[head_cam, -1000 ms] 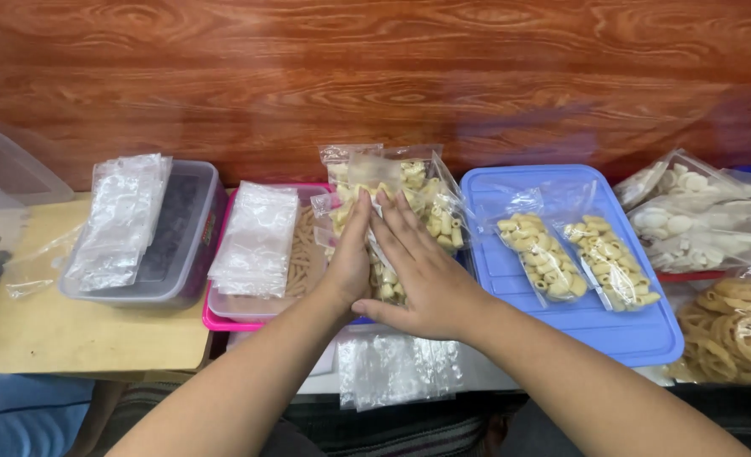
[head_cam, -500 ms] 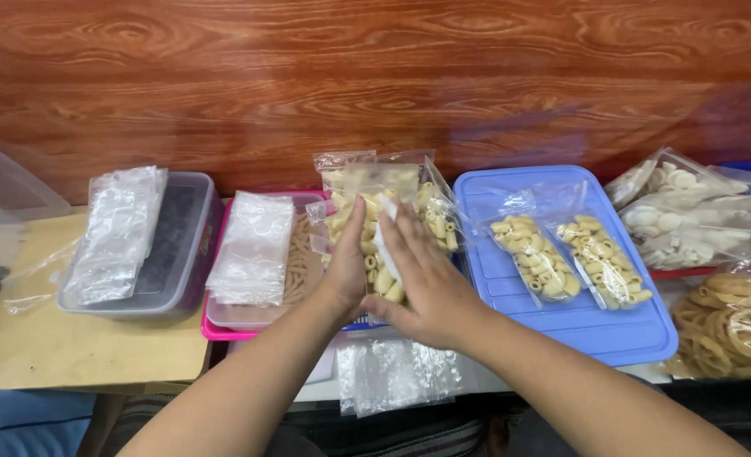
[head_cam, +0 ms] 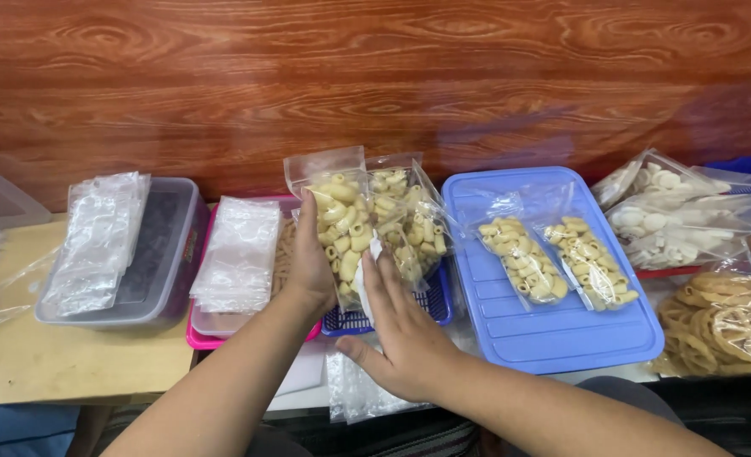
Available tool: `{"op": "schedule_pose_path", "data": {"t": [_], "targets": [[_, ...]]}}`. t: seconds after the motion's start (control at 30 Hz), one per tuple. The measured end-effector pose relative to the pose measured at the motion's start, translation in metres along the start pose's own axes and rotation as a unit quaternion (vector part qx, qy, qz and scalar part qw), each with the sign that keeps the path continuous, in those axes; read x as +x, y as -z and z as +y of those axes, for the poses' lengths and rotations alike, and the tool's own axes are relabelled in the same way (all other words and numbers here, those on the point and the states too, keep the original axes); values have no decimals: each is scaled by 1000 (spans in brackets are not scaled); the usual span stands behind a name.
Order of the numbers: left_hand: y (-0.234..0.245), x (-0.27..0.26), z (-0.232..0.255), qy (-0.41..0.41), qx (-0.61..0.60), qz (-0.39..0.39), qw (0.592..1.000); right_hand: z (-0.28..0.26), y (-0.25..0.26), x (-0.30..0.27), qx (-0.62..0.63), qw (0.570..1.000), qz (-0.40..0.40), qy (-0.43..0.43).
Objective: The person wipes individual clear plastic packets containing pasta by hand using a white cloth, handling them one at a time and placing them on a blue tray.
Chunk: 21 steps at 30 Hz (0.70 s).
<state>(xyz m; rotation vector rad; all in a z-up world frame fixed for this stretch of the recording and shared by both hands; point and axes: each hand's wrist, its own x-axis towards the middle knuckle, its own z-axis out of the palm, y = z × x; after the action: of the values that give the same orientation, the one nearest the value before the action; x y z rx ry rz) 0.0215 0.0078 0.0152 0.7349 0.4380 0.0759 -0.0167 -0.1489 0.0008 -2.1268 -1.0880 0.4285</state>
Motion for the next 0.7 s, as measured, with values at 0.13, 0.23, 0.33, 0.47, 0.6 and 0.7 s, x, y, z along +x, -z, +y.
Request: {"op": "schedule_pose_path", "data": {"t": [0.13,0.23,0.33,0.47,0.6,0.7], "targets": [[7,13,-31,19,-11,9,1000,7,21,14,6,998,55,5],[42,40,-66,52,32,-39,997,13,38,25,51,993,107,-20],[25,28,-59,44,64,-13,997,12,40,23,79,988,129,-14],[-2,7,-33,58,0,-23,998,-10,20,-1,71,992,93,-41],[41,49,-45,31,4,7,999,6,7,-8,9,998,54,6],[-19,-8,-23,3,159,62,985,20,21,9,14,996,17,-84]]}}
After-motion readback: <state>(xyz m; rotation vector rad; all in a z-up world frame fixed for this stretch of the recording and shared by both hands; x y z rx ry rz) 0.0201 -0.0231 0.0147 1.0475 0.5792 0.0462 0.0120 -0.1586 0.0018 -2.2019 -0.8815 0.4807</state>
